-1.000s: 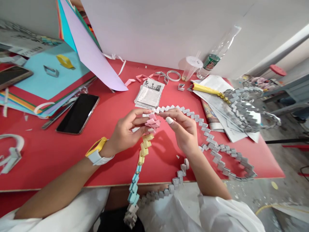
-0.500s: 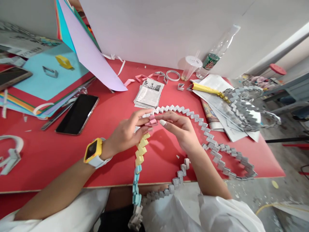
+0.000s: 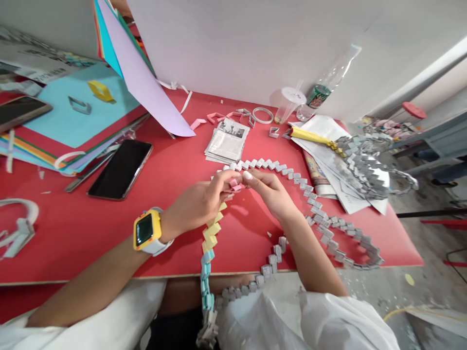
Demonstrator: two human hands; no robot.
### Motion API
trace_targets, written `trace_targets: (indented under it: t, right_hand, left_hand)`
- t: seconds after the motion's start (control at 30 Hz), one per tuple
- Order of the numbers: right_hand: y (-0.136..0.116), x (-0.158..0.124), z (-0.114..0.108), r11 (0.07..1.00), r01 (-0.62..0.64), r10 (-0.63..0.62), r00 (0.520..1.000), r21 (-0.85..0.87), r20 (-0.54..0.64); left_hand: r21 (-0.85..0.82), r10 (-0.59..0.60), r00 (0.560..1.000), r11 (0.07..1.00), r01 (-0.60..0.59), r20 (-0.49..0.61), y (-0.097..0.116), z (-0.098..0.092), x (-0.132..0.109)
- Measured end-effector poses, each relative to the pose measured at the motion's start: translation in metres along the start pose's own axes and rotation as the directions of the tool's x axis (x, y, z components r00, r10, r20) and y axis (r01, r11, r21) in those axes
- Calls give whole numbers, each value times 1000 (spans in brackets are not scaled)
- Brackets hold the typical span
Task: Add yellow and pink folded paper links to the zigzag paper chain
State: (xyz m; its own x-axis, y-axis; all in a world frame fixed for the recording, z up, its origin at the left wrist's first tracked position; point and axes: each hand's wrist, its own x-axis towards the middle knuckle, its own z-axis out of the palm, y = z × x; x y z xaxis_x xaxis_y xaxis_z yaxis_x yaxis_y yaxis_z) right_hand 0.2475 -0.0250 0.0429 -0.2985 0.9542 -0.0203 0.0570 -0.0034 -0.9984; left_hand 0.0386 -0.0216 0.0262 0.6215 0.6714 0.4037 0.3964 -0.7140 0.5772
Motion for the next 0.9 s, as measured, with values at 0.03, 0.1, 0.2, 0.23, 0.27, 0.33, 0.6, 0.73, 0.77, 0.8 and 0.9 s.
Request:
trace_targets:
  t: [0.03,0.1,0.2,0.23,0.27,0.33,0.6,0.73,0.77,0.8,0.9]
  right_hand:
    - [0,0,-1,1000,8,-8,1000,-7,25]
    - [2,1,-2,998,6,-12,994,58,105]
    - [8,3,-1,987,23,-42,992,158,122]
    - [10,3,0,986,42,-58,994,160,95]
    - [12,4,0,986,60,-72,995,157,73]
    - [14,5,2,987,70,-81,994,146,72]
    - [19,7,4,987,56,-68,995,147,79]
    - [20,7,6,938,4,-36,996,347,87]
    - [20,7,6,924,11,-40,997,383,66]
    - [20,8,7,909,20,-45,998,415,50]
    - [21,9,7,870,32,-56,998,493,34]
  left_hand:
    - [-17,-17,1000,1000,17,5,0,0,0]
    - [-58,-61,998,996,62,8,-1,0,1]
    - [-110,-115,993,987,115,9,1,-1,2]
    - [-123,-124,992,985,124,2,1,-2,2]
    - [-133,-132,991,982,130,-6,1,-2,2]
    - [-141,-132,991,982,128,-21,1,-2,1]
    - [-143,-182,983,974,176,-25,1,3,3]
    - [-341,-319,941,902,265,-113,-2,3,7]
    - [-364,-330,939,889,276,-95,-2,3,8]
    - [-361,-326,942,891,276,-85,-2,3,8]
    - [-171,-233,961,963,207,-151,1,4,7]
